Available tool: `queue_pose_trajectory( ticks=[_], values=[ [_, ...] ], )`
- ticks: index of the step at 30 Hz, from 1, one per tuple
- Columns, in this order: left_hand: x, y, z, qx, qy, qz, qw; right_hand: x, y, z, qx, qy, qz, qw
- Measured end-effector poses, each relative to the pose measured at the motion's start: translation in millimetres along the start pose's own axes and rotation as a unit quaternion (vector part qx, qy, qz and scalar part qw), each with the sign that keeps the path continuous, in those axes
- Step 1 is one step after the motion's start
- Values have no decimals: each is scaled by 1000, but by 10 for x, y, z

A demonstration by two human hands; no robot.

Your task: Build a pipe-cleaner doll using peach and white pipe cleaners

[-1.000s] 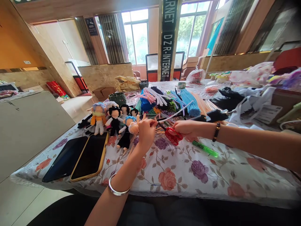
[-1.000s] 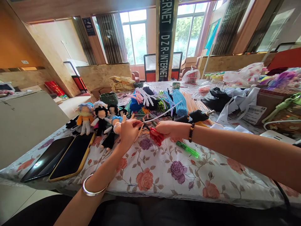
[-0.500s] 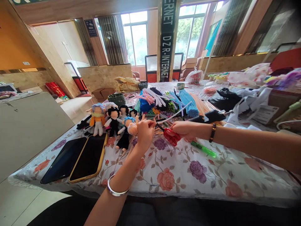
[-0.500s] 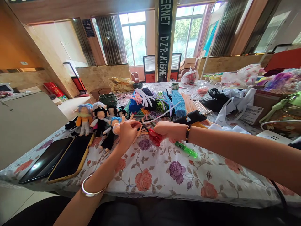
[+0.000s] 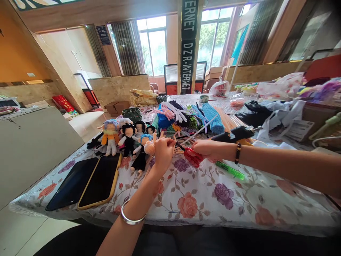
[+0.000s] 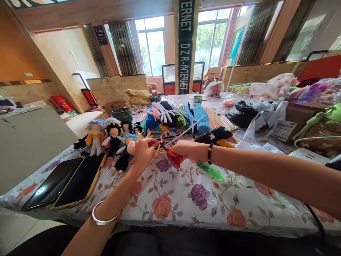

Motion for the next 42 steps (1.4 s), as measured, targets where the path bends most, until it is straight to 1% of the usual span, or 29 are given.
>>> queue_pose_trajectory(
  ticks=[3, 7, 9, 10, 12, 14, 15, 17, 18, 20, 21, 22, 24, 26, 27, 28, 30, 31, 32, 34, 35, 36, 38, 40, 42],
  values=[
    [1, -13, -12, 2, 1, -2, 1000, -23, 72, -24, 3, -13, -24, 1000],
    [-5, -13, -14, 3, 8, -4, 1000, -89, 208, -108, -17, -37, -20, 999],
    [-8, -12, -8, 6, 19, -6, 1000, -112, 257, -150, -16, -39, -3, 999],
    [-9, -13, -5, 7, 25, -6, 1000, -109, 259, -164, 3, -33, 15, 999],
    [-12, -17, 2, 14, 35, -4, 999, -60, 213, -189, 86, -6, 69, 994],
    [-15, -20, 4, 22, 39, 0, 999, 53, 154, -237, 205, 24, 113, 972],
    [-17, -19, 5, 26, 38, 2, 999, 126, 132, -268, 272, 43, 128, 953],
    [-20, -11, 9, 33, 36, 7, 999, 297, 98, -327, 399, 105, 158, 897],
    [-20, -4, 13, 36, 34, 8, 999, 386, 89, -395, 435, 111, 189, 873],
    [-17, 18, 25, 44, 33, 9, 998, 539, 113, -510, 477, 117, 224, 842],
    [-15, 30, 31, 51, 33, 9, 998, 601, 128, -554, 489, 120, 234, 832],
    [-12, 42, 35, 60, 32, 9, 998, 651, 136, -592, 495, 118, 244, 826],
    [-7, 62, 33, 87, 24, 7, 996, 712, 120, -626, 495, 109, 257, 823],
    [-5, 78, 15, 124, 11, 6, 992, 716, 56, -584, 481, 106, 257, 831],
    [-5, 87, 2, 143, 4, 3, 990, 695, 14, -528, 470, 113, 250, 839],
    [-4, 98, -11, 162, -4, -2, 987, 662, -27, -457, 455, 124, 243, 848],
    [2, 133, -38, 188, -22, -21, 982, 560, -77, -267, 399, 161, 217, 876],
    [8, 157, -47, 195, -30, -35, 980, 499, -80, -173, 359, 176, 209, 892],
    [16, 185, -54, 197, -38, -51, 978, 427, -55, -93, 309, 178, 197, 913],
    [38, 242, -56, 195, -49, -82, 976, 260, 77, -6, 166, 129, 152, 966],
    [50, 268, -55, 194, -52, -95, 975, 193, 157, 31, 87, 117, 124, 981],
    [61, 290, -56, 193, -56, -105, 974, 143, 219, 50, 8, 105, 112, 988],
    [80, 321, -67, 196, -69, -117, 971, 88, 294, 51, -106, 78, 109, 985],
    [89, 338, -91, 203, -86, -122, 968, 84, 316, 34, -169, 59, 120, 977],
    [84, 341, -110, 213, -93, -121, 965, 108, 316, 19, -199, 56, 132, 970]
  ],
)
Point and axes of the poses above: each hand's wrist, its own x-axis away from the middle knuckle, its own z-axis out of the back of the hand, y = z × x, the point moved 6 cm from there along -x, towards the middle knuckle, and after that the axes turned 10 degrees about -x, right-handed, at the moved point
